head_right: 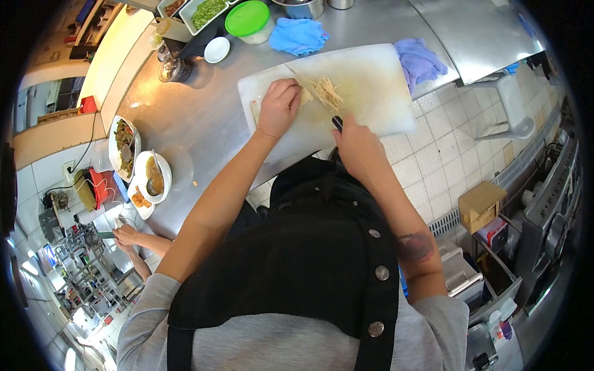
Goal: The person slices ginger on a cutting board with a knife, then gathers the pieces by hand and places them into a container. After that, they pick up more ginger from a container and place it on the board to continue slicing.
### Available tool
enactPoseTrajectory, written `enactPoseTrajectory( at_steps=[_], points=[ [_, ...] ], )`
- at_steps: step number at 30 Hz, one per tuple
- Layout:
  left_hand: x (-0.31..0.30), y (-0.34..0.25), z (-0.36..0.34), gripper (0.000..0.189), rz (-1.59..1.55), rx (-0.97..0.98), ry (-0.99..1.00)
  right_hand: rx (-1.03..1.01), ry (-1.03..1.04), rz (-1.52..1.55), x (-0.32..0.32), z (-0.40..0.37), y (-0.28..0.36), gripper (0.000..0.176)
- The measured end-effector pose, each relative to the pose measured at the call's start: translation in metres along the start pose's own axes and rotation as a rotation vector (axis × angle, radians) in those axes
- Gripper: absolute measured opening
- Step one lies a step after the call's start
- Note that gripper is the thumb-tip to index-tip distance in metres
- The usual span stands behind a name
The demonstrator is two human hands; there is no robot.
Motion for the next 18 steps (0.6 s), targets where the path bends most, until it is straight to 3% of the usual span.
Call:
enactPoseTrajectory(
  at_steps=[9, 18],
  points=[
    [0.002, 0.001, -0.002, 0.013, -0.005, -0.001, -0.019, 0.039, 0.089, -0.009, 0.011, -0.029, -0.029, 0.027],
    [0.002, 0.000, 0.000, 0.013, 0.000, 0.005, -0.011, -0.073, -0.039, 0.045, 0.026, 0.029, 0.013, 0.029]
  ],
)
Point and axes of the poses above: each hand's wrist, its own z-axis towards the middle knuckle, its own x-axis out of the palm, y = z × x, the point moved 8 cm from there along z, towards the middle knuckle, and after that the axes turned 10 degrees about x, right-handed, at the moved point
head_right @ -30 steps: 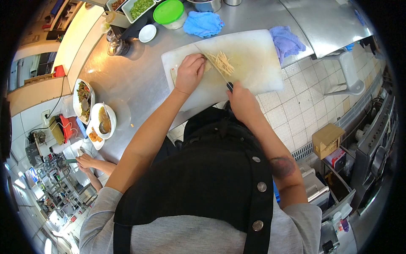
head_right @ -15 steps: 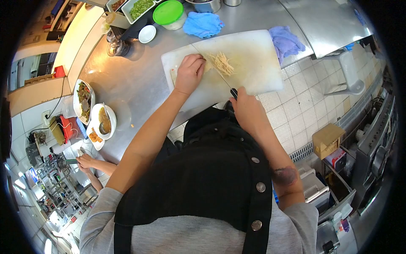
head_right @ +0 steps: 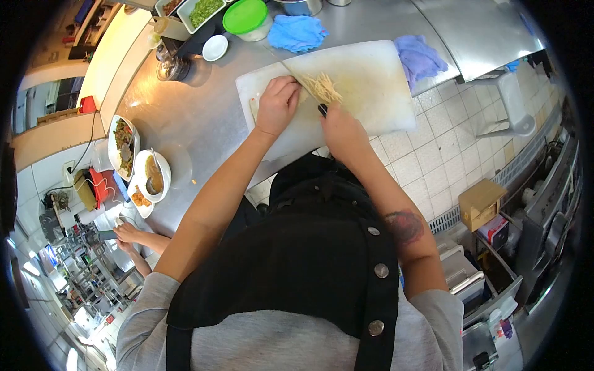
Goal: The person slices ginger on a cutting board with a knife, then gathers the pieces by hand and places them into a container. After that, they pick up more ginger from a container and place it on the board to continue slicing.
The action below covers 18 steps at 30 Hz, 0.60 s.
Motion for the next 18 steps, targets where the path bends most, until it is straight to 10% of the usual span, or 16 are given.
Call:
enactPoseTrajectory(
  at_steps=[18],
  points=[
    [0.000, 0.001, -0.001, 0.011, 0.002, -0.017, -0.002, 0.093, 0.114, -0.080, -0.031, -0.063, -0.022, 0.028]
  ],
)
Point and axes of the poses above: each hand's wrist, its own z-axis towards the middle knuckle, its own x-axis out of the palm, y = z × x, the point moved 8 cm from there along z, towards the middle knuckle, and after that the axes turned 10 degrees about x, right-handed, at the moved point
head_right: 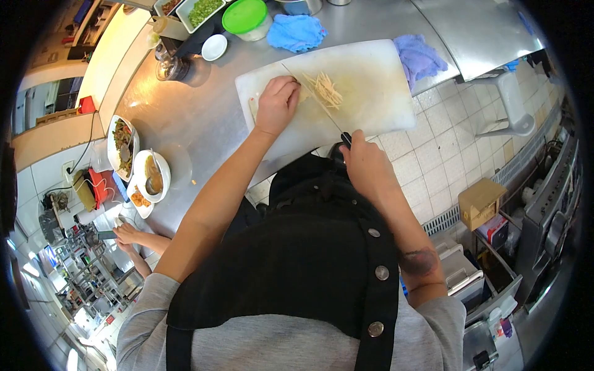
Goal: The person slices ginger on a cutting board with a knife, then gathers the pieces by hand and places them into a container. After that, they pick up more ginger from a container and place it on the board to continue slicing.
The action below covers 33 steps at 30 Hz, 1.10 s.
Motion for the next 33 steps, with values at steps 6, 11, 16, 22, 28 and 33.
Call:
enactPoseTrajectory(
  at_steps=[6, 11, 16, 22, 28, 33],
  points=[
    [-0.001, 0.000, -0.001, 0.012, -0.011, 0.009, -0.023, -0.010, 0.008, 0.022, 0.005, 0.002, -0.003, 0.029],
    [0.002, 0.003, -0.001, 0.012, 0.000, 0.003, -0.009, -0.036, -0.073, 0.063, 0.030, 0.046, 0.010, 0.030],
    [0.001, 0.001, 0.000, 0.013, 0.000, -0.006, -0.002, -0.067, -0.124, 0.087, 0.024, 0.061, 0.031, 0.031],
    [-0.004, -0.003, 0.001, 0.011, 0.000, -0.006, -0.039, -0.023, -0.060, 0.079, 0.020, 0.034, 0.000, 0.031],
    [-0.002, -0.002, 0.000, 0.011, 0.005, -0.005, -0.008, 0.004, -0.036, 0.036, 0.006, 0.012, -0.003, 0.029],
    [-0.003, -0.002, -0.001, 0.011, 0.019, 0.006, -0.018, -0.001, -0.014, -0.004, 0.004, 0.000, -0.001, 0.028]
  ],
)
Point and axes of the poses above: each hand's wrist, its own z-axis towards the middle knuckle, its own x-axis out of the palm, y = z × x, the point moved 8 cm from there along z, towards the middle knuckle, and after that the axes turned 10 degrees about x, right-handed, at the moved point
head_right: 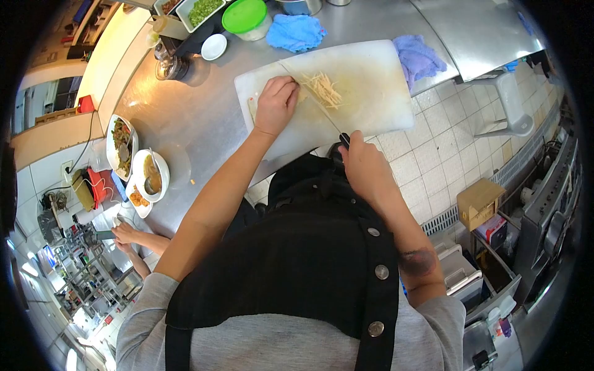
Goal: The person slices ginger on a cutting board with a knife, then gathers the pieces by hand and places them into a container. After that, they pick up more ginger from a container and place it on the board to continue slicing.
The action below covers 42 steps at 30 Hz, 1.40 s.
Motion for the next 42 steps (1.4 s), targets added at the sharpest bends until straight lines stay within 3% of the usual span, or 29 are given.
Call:
enactPoseTrajectory(
  at_steps=[14, 20, 33, 42],
  points=[
    [0.000, 0.001, 0.003, 0.010, -0.007, -0.004, 0.004, -0.056, -0.103, 0.108, 0.023, 0.059, 0.026, 0.030],
    [-0.001, 0.000, 0.001, 0.011, -0.010, -0.011, -0.012, -0.059, -0.053, 0.109, 0.016, 0.032, -0.005, 0.030],
    [-0.001, 0.001, 0.002, 0.011, -0.010, 0.000, -0.011, 0.017, 0.019, 0.021, 0.002, -0.001, -0.008, 0.028],
    [0.000, 0.001, 0.003, 0.010, -0.017, -0.004, -0.004, -0.032, -0.064, 0.081, 0.027, 0.055, 0.014, 0.030]
  ],
)
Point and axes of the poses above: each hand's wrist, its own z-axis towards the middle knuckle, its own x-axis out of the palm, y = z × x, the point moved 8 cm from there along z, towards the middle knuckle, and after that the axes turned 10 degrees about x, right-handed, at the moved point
